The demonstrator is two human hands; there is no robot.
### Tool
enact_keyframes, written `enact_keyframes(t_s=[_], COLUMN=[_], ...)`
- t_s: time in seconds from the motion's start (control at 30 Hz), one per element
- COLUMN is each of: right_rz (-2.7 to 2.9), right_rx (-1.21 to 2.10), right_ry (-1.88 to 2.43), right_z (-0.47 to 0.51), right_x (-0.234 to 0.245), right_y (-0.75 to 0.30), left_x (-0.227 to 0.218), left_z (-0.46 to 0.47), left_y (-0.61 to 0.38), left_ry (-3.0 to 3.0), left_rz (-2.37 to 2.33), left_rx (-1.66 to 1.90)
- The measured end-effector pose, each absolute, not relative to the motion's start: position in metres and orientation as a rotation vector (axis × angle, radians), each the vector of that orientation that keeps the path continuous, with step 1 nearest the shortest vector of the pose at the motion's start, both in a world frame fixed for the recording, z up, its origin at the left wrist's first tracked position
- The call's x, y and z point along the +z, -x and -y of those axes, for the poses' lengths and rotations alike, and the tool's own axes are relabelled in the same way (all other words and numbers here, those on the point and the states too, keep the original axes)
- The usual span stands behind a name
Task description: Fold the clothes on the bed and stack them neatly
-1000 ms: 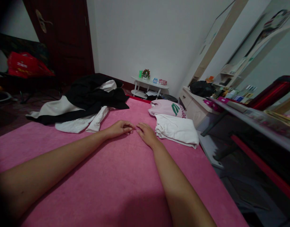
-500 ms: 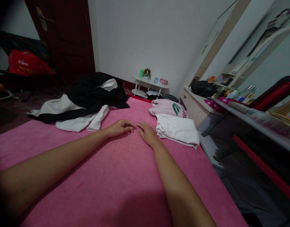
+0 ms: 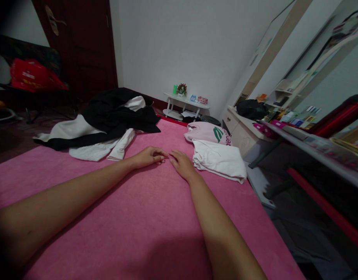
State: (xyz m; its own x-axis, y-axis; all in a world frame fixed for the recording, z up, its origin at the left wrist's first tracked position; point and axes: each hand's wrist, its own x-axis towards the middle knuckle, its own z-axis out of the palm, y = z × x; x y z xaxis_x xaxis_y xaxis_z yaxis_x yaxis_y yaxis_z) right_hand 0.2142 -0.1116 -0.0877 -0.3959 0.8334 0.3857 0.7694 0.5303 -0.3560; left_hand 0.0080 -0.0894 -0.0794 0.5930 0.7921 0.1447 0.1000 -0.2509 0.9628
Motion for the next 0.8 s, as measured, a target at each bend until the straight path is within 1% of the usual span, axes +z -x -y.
enact_keyframes(t_s=[0.8], right_rz=[2.265], right_rx=[0.158], right_ry=[1.286], right_z=[0.1077], right_x=[-0.0921], right_y=[-0.2163], left_x=[-0.084], left_z=[0.0862], left_y=[-0.0061], left_ry=[-1.777], left_rz=[-0.714], left_rx=[0.779])
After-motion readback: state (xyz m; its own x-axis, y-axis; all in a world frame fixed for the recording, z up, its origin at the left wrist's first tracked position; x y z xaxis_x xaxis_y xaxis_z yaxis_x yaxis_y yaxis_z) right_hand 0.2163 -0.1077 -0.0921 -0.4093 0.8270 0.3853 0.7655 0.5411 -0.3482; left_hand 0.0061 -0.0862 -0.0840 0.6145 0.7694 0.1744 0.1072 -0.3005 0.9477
